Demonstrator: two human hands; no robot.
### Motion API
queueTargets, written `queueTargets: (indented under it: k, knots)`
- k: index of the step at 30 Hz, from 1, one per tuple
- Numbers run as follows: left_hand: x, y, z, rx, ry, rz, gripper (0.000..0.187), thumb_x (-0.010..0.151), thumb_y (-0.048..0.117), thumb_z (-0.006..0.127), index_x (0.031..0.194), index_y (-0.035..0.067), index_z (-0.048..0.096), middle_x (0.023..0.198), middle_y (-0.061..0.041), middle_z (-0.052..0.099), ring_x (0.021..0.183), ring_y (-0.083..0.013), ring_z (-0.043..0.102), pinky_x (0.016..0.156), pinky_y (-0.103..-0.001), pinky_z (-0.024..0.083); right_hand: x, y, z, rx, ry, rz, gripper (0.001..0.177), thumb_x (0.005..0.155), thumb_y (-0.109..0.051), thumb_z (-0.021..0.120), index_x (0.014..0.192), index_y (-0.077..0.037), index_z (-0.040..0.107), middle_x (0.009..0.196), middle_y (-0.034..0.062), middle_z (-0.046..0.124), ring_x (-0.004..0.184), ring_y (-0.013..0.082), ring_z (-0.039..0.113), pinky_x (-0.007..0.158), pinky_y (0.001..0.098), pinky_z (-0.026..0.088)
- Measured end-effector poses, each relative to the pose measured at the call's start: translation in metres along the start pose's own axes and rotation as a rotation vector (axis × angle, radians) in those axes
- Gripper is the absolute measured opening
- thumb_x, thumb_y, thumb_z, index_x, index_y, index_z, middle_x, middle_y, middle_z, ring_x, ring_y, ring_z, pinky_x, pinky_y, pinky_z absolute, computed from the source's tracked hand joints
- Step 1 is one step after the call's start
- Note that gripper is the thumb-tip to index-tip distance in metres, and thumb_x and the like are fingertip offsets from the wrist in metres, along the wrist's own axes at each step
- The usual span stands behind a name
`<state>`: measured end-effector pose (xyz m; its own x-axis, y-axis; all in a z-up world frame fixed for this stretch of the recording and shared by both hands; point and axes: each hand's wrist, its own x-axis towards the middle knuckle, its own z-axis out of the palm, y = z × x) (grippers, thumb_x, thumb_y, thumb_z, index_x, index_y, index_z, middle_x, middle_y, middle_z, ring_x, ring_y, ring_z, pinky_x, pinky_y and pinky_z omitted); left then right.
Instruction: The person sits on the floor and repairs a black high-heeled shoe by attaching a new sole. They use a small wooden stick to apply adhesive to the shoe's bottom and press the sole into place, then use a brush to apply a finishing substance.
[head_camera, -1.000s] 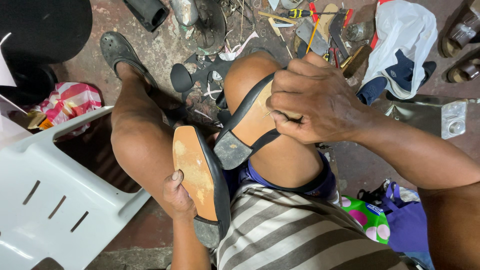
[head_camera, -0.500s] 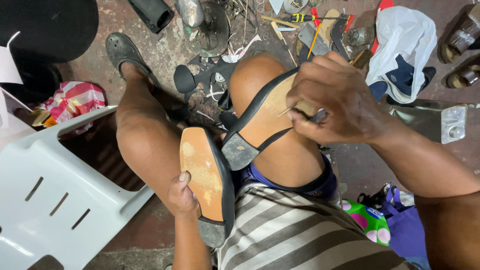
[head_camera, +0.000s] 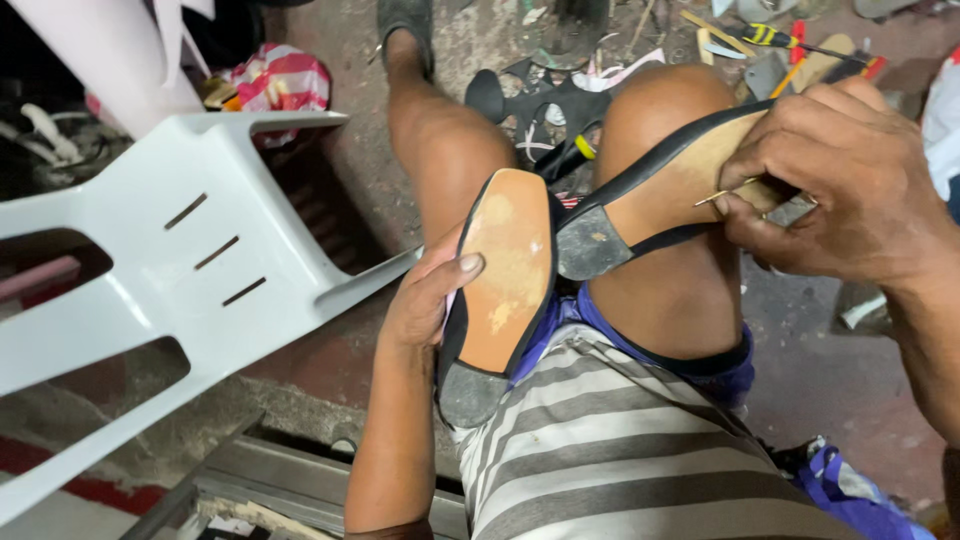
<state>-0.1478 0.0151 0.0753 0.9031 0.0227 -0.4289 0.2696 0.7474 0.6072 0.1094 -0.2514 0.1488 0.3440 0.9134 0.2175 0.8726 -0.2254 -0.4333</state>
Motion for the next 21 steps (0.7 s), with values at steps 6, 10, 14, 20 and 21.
queueTargets:
  k: [6,10,14,20,21]
  knots:
    - [-0.016,0.002,0.007,-0.140,0.014,0.033,0.066,0.102,0.022,0.060,0.157,-0.007,0.039,0.145,-0.019,0.057,0.129,-0.0240,0.059,0.112,-0.037,0.047,0.015,-0.012,0.007,-0.032,-0.076,-0.052,0.024,0.071,-0.010,0.086,0.089,-0.011,0.070,0.093,0.0018,0.066,0.087,0.0229,0.063,0.080,0.0359,0.043]
    - [-0.021,0.011,0.014,-0.126,-0.044,0.081,0.065,0.103,0.022,0.060,0.157,-0.007,0.039,0.145,-0.018,0.057,0.131,-0.0229,0.059,0.113,-0.036,0.047,0.037,-0.026,0.006,-0.053,-0.093,-0.122,0.027,0.064,-0.011,0.086,0.086,-0.011,0.071,0.088,0.0028,0.065,0.084,0.0254,0.062,0.080,0.0387,0.042]
    - [-0.017,0.013,0.016,-0.160,-0.067,0.032,0.064,0.105,0.021,0.060,0.158,-0.007,0.038,0.144,-0.018,0.057,0.129,-0.0233,0.059,0.112,-0.037,0.047,0.053,-0.054,0.002,0.067,-0.088,-0.149,0.024,0.064,-0.009,0.084,0.080,-0.014,0.068,0.086,-0.0004,0.065,0.081,0.0237,0.061,0.079,0.0380,0.040]
    - [-0.013,0.014,0.020,-0.160,-0.103,0.034,0.066,0.103,0.021,0.060,0.158,-0.006,0.037,0.147,-0.018,0.055,0.133,-0.0235,0.058,0.115,-0.036,0.046,0.082,-0.103,0.012,0.336,-0.213,-0.423,0.023,0.067,-0.015,0.079,0.082,-0.015,0.062,0.081,-0.0015,0.056,0.082,0.0211,0.060,0.080,0.0406,0.046]
    - [-0.012,0.013,0.021,-0.170,-0.118,0.034,0.066,0.103,0.021,0.060,0.159,-0.006,0.036,0.147,-0.018,0.055,0.133,-0.0237,0.058,0.115,-0.037,0.046,0.086,-0.109,0.016,0.339,-0.223,-0.441,0.023,0.069,-0.015,0.080,0.082,-0.013,0.061,0.081,0.0004,0.054,0.080,0.0222,0.058,0.078,0.0407,0.045]
